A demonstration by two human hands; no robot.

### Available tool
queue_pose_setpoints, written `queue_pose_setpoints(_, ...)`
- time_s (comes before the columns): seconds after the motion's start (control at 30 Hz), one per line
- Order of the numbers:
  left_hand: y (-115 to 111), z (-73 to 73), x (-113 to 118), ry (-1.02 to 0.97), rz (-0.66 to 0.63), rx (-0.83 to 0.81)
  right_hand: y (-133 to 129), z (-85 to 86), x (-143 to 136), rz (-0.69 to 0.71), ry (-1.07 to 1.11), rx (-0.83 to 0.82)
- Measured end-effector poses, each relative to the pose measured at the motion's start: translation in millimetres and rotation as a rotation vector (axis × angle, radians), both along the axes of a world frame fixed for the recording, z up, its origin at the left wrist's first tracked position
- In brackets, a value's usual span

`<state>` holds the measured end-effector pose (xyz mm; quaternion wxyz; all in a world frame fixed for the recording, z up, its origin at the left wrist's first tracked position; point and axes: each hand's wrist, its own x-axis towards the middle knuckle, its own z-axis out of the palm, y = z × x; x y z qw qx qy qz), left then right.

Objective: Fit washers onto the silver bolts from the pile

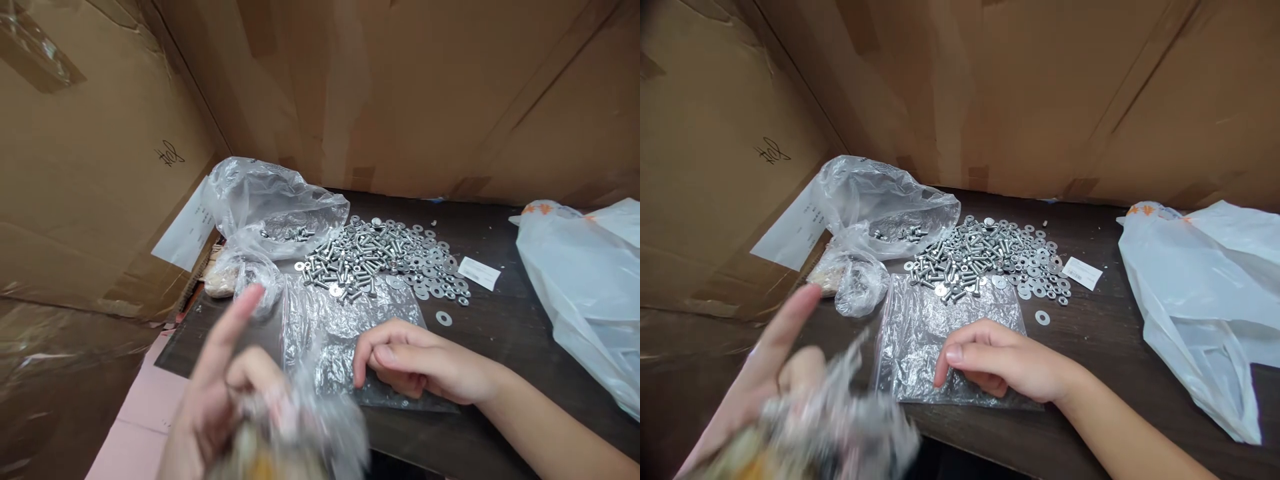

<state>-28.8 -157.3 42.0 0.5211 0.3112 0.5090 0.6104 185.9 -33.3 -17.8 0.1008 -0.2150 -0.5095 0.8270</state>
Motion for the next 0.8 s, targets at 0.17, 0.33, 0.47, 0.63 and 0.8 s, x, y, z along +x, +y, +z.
queue_pose_setpoints(0.17,57,0.9,-56,0.591,0.228,0.069,-1,0.0,-1,0.005,0.018,-0.036)
queue_pose_setpoints(0.33,96,-12.4,-89,1.035,0.152,-0.069,-3,-1.2,-3,0.008,0.014,-0.018)
queue_pose_setpoints(0.47,108,-7.4,-94,1.048,0.119,-0.049,-2,-0.1,-3,-0.002,0.014,-0.008)
queue_pose_setpoints(0.63,116,5.7,-85,0.648,0.052,0.144,-3,-0.8,-2,0.018,-0.005,-0.004)
queue_pose_setpoints(0.8,112,-14.9,-88,0.942,0.152,0.035,-4,-1.1,-2,0.011,-0.016,0.021)
